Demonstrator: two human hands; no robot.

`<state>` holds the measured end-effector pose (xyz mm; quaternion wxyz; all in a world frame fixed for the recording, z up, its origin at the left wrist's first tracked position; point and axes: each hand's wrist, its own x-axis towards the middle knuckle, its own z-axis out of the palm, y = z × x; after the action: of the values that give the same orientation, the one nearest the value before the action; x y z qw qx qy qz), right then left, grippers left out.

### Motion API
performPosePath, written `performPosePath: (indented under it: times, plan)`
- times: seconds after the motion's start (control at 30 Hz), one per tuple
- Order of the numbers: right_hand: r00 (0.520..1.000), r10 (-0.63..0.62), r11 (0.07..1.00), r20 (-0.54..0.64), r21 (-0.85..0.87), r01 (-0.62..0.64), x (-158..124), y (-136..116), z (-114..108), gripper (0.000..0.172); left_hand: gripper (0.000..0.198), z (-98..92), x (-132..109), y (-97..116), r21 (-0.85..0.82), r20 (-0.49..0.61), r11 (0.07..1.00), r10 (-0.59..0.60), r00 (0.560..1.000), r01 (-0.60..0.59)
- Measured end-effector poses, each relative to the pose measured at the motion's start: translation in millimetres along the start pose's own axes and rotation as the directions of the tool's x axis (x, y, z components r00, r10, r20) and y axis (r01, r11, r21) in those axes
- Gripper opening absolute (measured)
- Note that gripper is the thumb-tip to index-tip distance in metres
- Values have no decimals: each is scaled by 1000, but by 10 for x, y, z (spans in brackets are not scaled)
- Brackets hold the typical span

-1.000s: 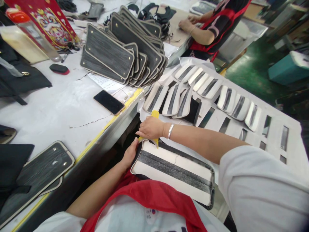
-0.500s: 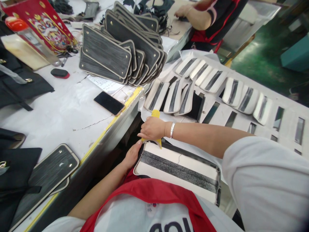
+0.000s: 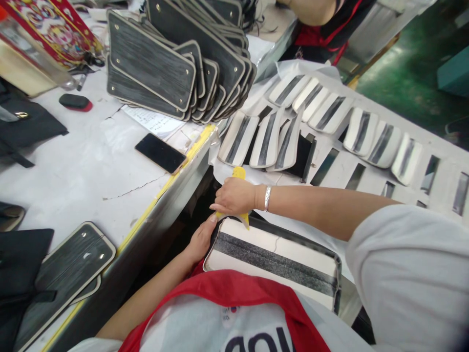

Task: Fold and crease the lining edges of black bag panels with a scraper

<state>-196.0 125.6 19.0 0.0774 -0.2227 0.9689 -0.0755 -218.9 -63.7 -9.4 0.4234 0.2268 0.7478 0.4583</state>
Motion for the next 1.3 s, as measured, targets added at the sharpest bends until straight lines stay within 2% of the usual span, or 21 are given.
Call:
performPosePath:
  times: [0.2,0.37,0.53,0.73,0.97,1.1,1.3]
  plan:
    - [999,28,999,47,39,-29,-24,-4,-14,58,54,-6,47,-90,-62,61,995,87,994,-83]
    - [985,139,984,103,96,-149,-92,-74,-13,60,55,-31,76,-105,-4,87,996,87,992,-87]
    - [938,294,942,183,108,-316,-143,-157,-30,62,55,-55,110,6,61,90,997,40,995,-46]
    - [871,422,887,253,87,-454,-221,-224,-48,63,51,-72,167,87,82,151,996,18,988,-31]
    - [856,434,879,280,78,-471,-318,-218,-17,57,46,-80,259,168,117,263,988,65,963,-98]
    - [857,426,882,290,80,-465,-403,-231,9,48,43,-62,265,223,115,292,982,110,950,-149]
    - [788,539,826,297,-6,-563,-523,-400,-84,54,42,-30,188,269,103,259,985,106,960,-137]
